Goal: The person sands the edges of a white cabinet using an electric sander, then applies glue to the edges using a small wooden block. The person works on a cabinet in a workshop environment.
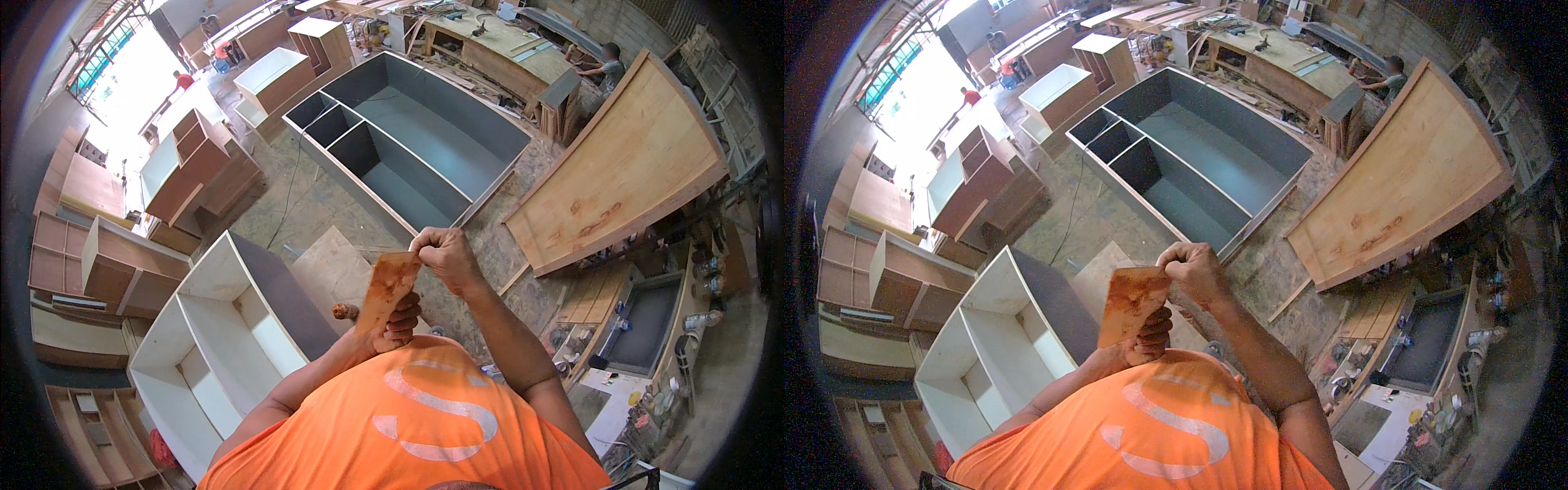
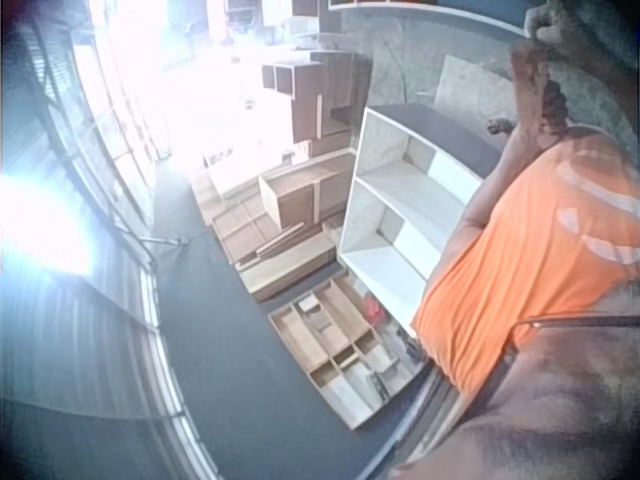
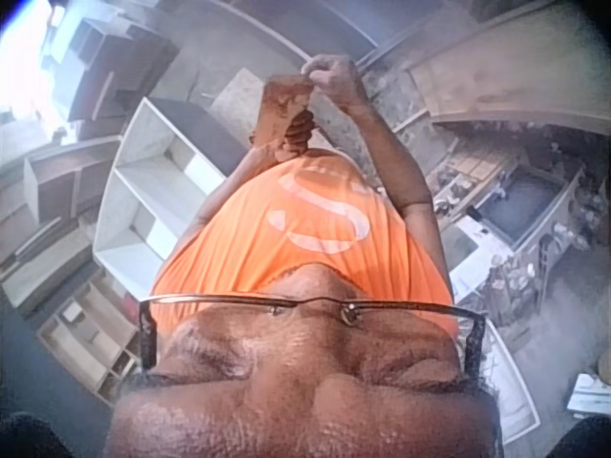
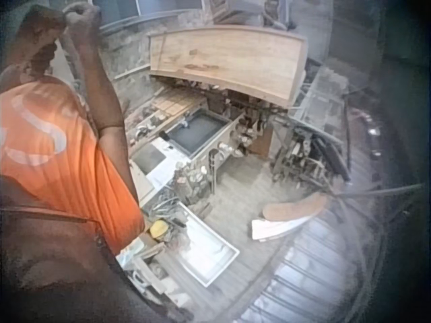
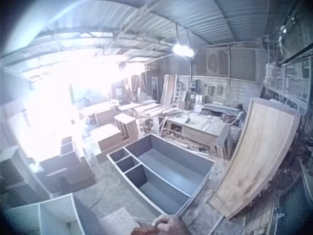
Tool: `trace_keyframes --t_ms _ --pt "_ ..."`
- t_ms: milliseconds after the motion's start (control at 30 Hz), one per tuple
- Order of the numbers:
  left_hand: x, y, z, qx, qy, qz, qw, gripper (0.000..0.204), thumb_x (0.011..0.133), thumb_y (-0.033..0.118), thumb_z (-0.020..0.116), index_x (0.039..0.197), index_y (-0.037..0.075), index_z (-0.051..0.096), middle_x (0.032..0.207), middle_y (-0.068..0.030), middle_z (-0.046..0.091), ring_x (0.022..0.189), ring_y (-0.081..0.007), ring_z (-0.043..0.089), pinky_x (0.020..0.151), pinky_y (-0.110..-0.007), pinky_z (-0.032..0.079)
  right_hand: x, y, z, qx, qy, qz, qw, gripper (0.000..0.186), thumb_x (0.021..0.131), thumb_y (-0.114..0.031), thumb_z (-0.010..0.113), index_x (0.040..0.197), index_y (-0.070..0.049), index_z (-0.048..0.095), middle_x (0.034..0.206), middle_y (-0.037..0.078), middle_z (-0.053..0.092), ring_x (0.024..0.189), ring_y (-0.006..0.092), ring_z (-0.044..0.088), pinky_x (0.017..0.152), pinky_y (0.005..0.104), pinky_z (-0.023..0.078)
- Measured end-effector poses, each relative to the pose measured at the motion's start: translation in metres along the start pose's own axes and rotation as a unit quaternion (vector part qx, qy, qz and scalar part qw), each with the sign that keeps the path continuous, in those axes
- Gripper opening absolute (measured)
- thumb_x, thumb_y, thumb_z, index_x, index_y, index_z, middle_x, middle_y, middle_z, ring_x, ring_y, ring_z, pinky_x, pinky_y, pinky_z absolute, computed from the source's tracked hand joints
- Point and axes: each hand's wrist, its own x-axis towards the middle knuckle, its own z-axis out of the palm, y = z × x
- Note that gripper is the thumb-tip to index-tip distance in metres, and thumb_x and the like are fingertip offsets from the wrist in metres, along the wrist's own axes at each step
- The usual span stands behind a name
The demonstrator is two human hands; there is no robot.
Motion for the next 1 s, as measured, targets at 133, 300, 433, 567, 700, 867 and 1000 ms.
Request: trace_keyframes --t_ms 133,300,433,567,700,867,1000 --pt "-0.002 -0.001 0.003 0.009 0.01 0.0 1.0 0.033 0.1 0.034 0.045 0.094 0.003 0.057 0.072 -0.007 0.053 0.056 -0.0157 0.053 0.043 -0.024 0.043 -0.005 -0.004 -0.007 0.119 -0.072 -0.028 0.99 0.014 0.08 -0.001 0.062 0.088 0.002 0.073 0.077 0.004 0.066 0.075 0.0109 0.062 0.073 0.0257 0.053" --pt "-0.005 0.0 0.0 0.025 0.068 0.004 0.997 0.034 0.1 0.034 0.045 0.095 0.003 0.058 0.073 -0.0071 0.054 0.057 -0.0159 0.054 0.043 -0.024 0.044 -0.009 -0.021 -0.006 0.065 -0.093 -0.058 0.992 0.015 0.086 -0.01 0.068 0.092 0.002 0.073 0.08 0.005 0.068 0.076 0.0113 0.062 0.072 0.0256 0.053" --pt "-0.01 0.002 0.006 0.15 0.222 0.069 0.961 0.034 0.1 0.035 0.046 0.096 0.003 0.058 0.074 -0.0072 0.054 0.057 -0.016 0.055 0.044 -0.024 0.044 -0.011 -0.023 -0.003 -0.019 -0.019 -0.05 0.998 0.018 0.087 -0.014 0.07 0.093 0.002 0.073 0.083 0.004 0.069 0.075 0.0087 0.061 0.069 0.0241 0.051" --pt "0.007 -0.015 0.034 0.388 0.313 0.254 0.828 0.057 0.101 0.049 0.034 0.13 0.004 0.052 0.117 -0.0177 0.064 0.095 -0.0303 0.068 0.074 -0.037 0.06 -0.01 -0.006 -0.006 -0.017 0.079 -0.028 0.996 0.02 0.088 -0.015 0.07 0.096 0.003 0.072 0.083 0.003 0.069 0.074 0.0066 0.06 0.067 0.0235 0.05" --pt "0.007 -0.012 0.038 0.394 0.278 0.488 0.727 0.061 0.101 0.056 0.029 0.139 0.012 0.046 0.128 -0.0074 0.061 0.112 -0.0257 0.062 0.096 -0.042 0.052 -0.018 -0.001 0.001 -0.052 0.089 -0.042 0.994 0.028 0.089 -0.023 0.068 0.096 0.004 0.071 0.082 0.007 0.071 0.072 0.0098 0.063 0.065 0.0271 0.052" --pt "0.007 -0.012 0.033 0.487 0.248 0.605 0.579 0.062 0.101 0.055 0.032 0.139 0.009 0.046 0.13 -0.0071 0.06 0.116 -0.0233 0.059 0.099 -0.038 0.048 -0.025 0.009 0.015 -0.06 0.079 -0.031 0.995 0.025 0.091 -0.023 0.068 0.09 0.003 0.069 0.077 0.0 0.066 0.068 0.0053 0.055 0.06 0.0232 0.047" --pt "-0.007 -0.003 0.022 0.458 0.269 0.639 0.556 0.045 0.102 0.04 0.046 0.126 0.002 0.053 0.113 -0.0097 0.064 0.097 -0.0203 0.065 0.086 -0.034 0.053 -0.025 0.017 0.025 -0.073 0.108 -0.049 0.99 0.028 0.092 -0.025 0.068 0.082 0.001 0.065 0.069 -0.004 0.058 0.062 0.0038 0.047 0.054 0.0233 0.041"
